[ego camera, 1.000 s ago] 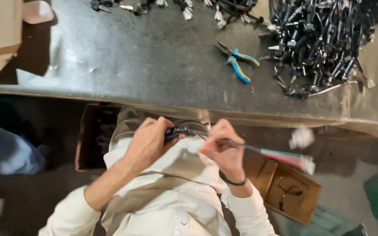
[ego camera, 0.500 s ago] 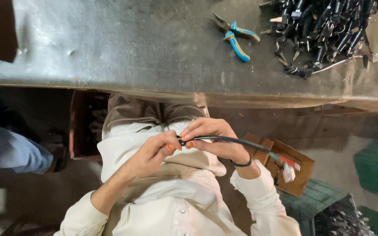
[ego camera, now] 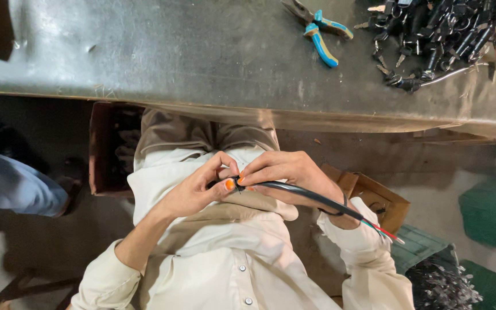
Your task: The person sits at a workbench assembling a wire harness. They hold a black cable, use pliers to strip and trim the wire ends, twist the exposed colored conductors, and fit terminal connectors onto the ends, working on one harness at a time among piles of similar harnesses.
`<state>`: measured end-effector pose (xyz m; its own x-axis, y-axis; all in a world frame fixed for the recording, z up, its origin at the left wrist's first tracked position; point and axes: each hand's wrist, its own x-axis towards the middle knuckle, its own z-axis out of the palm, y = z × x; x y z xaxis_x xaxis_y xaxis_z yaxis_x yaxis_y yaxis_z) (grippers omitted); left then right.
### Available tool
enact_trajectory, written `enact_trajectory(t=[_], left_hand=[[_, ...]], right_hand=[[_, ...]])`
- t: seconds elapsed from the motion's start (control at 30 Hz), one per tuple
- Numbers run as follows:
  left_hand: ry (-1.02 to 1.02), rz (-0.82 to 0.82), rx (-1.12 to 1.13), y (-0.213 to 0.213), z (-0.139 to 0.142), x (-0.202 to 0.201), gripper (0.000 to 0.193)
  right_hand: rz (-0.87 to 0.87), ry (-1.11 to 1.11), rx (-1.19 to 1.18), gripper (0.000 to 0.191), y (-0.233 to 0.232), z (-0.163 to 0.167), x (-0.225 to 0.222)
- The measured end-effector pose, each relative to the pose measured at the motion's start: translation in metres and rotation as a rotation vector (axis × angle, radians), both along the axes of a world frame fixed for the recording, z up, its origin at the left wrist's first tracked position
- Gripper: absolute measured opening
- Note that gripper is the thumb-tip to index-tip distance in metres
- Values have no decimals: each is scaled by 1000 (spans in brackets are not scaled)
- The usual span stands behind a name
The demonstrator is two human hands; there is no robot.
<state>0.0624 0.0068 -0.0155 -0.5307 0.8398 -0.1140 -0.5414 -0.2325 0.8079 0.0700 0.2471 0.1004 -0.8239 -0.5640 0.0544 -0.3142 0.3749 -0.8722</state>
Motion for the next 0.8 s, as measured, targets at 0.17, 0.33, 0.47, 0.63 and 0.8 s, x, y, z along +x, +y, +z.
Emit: enact_trajectory(t=[0.17,0.33,0.47,0.63,0.8], left_hand=[[334,97,-51,-9,2,-4,23],[297,153,-70,1,9,2,23],[135,523,5,47,10,15,29],[-282,448,22,58,-3,8,36],[-463,-115,314,38,-10,0,47]], right_hand=[[-107,64,154,22,-11,-4,19],[-67,-25,-57,23,-1,-24,10],[-333,-204,-625,16,-16,-65,10],[-556,-89,-318,16,-6,-103,31],[-261,-208,-362,10,37,-128,23]])
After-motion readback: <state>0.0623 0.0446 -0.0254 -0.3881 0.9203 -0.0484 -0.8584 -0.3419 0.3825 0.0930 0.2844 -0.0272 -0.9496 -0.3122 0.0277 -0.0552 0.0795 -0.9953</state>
